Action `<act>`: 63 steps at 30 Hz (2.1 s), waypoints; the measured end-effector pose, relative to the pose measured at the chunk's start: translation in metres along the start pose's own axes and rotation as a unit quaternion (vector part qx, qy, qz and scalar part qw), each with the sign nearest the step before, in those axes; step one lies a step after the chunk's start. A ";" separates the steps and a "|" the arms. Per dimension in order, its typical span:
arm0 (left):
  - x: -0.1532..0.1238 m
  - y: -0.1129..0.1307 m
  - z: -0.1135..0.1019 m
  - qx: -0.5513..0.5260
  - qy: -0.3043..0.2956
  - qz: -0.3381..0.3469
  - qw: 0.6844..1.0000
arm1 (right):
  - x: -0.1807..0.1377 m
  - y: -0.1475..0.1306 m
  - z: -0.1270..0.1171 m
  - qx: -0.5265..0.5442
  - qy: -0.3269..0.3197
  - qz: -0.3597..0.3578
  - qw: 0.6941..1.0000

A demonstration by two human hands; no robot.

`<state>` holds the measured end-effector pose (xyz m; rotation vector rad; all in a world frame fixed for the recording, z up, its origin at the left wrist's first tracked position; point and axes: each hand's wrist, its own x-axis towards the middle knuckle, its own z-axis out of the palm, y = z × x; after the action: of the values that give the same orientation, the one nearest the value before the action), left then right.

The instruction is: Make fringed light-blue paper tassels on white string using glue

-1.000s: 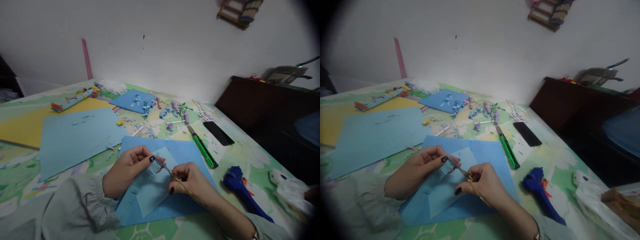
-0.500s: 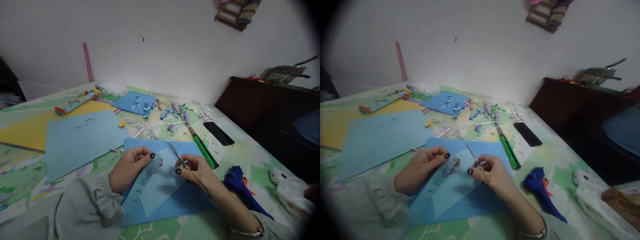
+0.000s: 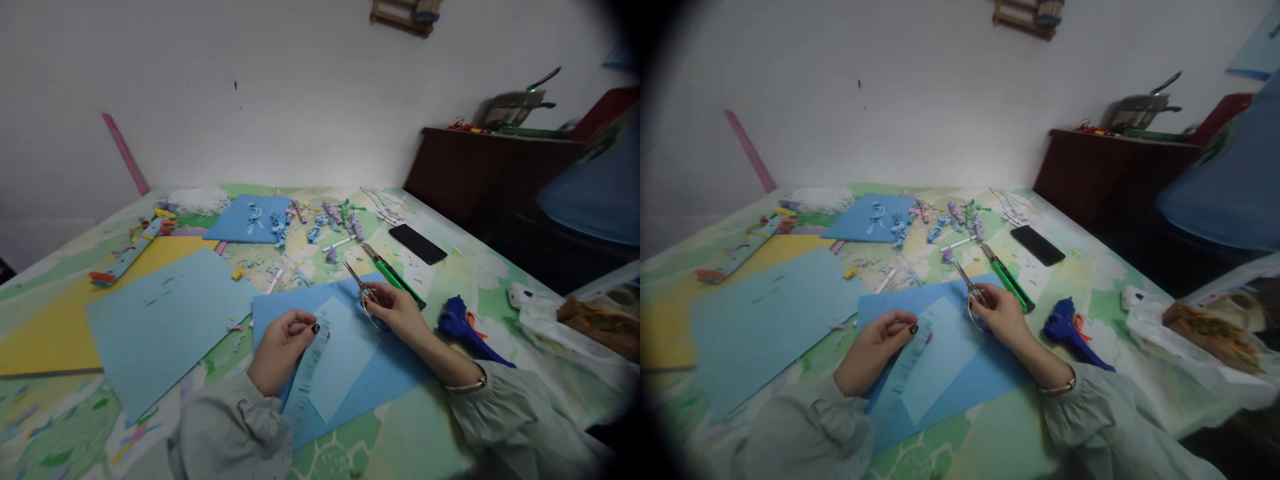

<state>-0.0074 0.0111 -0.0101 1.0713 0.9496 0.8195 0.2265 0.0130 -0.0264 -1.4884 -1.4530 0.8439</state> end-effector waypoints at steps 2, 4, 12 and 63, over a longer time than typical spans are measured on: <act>0.000 0.002 0.000 -0.003 -0.018 -0.009 1.000 | -0.001 0.001 0.000 0.010 0.014 0.004 1.000; 0.000 0.005 0.001 -0.002 -0.038 -0.018 0.999 | -0.002 0.002 0.000 0.012 0.029 0.008 0.999; 0.004 0.001 -0.002 0.035 -0.062 -0.052 0.996 | -0.006 0.000 0.004 -0.110 0.059 -0.059 0.990; 0.010 0.012 -0.026 0.167 -0.054 -0.145 0.974 | -0.015 -0.009 0.018 -0.015 -0.048 -0.072 0.996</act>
<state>-0.0283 0.0324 -0.0054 1.2159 1.1444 0.3640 0.2049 0.0002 -0.0272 -1.3621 -1.6296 0.8170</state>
